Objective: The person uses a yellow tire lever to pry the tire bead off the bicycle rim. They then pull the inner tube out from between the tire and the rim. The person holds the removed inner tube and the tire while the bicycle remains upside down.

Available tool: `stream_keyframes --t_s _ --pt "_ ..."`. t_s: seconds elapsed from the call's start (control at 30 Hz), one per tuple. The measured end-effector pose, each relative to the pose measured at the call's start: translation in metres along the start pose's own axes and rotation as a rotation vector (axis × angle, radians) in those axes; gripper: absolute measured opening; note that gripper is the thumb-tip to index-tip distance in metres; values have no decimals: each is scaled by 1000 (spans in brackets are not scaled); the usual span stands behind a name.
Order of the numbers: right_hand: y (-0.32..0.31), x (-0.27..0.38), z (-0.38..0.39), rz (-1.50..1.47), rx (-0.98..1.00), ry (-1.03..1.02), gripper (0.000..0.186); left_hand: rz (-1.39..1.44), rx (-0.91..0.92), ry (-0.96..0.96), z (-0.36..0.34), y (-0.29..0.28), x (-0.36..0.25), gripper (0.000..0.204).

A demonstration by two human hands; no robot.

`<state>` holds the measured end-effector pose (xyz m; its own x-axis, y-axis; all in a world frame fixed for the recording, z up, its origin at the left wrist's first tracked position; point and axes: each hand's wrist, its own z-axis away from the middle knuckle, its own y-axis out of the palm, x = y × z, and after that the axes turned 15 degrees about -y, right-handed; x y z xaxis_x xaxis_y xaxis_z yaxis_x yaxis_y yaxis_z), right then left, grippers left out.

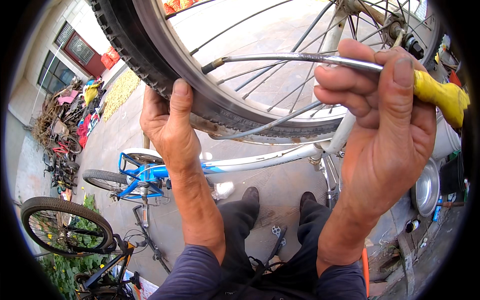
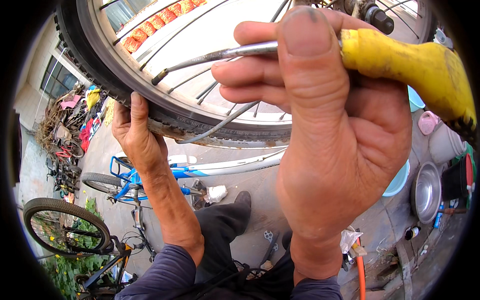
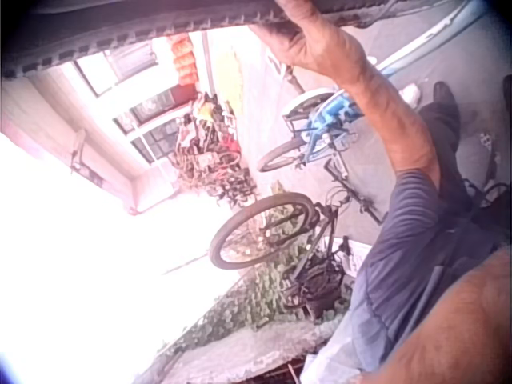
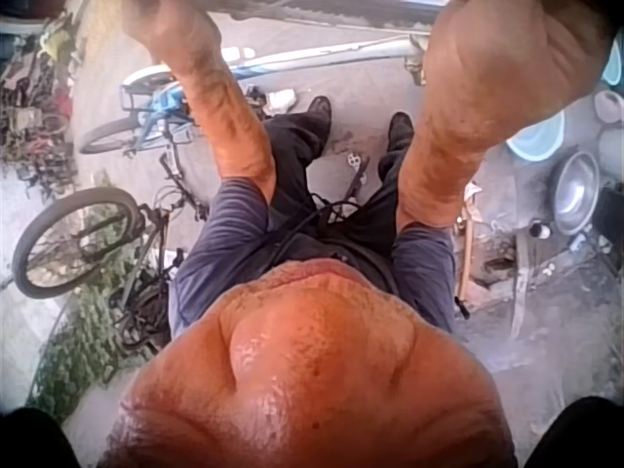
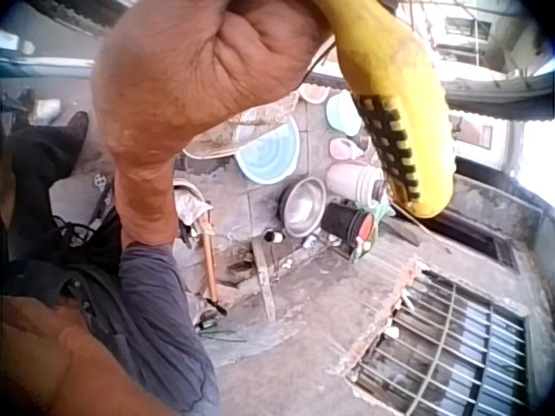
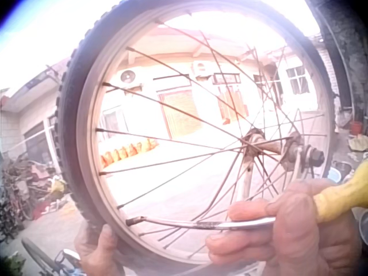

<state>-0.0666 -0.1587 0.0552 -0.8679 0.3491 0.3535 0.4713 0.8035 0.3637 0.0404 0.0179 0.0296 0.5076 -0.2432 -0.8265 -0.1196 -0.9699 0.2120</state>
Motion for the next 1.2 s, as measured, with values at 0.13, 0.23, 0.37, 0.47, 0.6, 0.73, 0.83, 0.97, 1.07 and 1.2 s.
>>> stream_keyframes --t_s 0.13,0.23,0.37,0.47,0.6,0.73,0.83,0.97,1.07,1.2 --pt "-1 -1 0 -16 10 -14 35 28 22 2 0 1 0 25" --pt "-1 -2 0 -9 21 -26 35 10 29 8 0 -1 1 26" --pt "-3 -2 0 -2 38 -37 36 7 28 1 0 -1 1 27" --pt "-4 -4 -1 -7 50 -49 35 7 31 10 -1 -1 1 27" --pt "-2 -3 -1 5 28 -26 35 22 27 6 0 0 0 27" --pt "-2 -3 -1 27 31 -29 36 32 25 0 0 1 1 26" --pt "-3 -3 -1 19 38 -32 36 28 2 -10 0 2 0 26" --pt "-3 -3 -1 9 45 -35 36 22 -6 -5 0 2 0 26" --pt "-7 -5 -2 3 66 -51 36 19 -6 -5 0 2 0 26" --pt "-8 -6 -2 -6 70 -57 36 21 -2 -3 0 1 1 26"
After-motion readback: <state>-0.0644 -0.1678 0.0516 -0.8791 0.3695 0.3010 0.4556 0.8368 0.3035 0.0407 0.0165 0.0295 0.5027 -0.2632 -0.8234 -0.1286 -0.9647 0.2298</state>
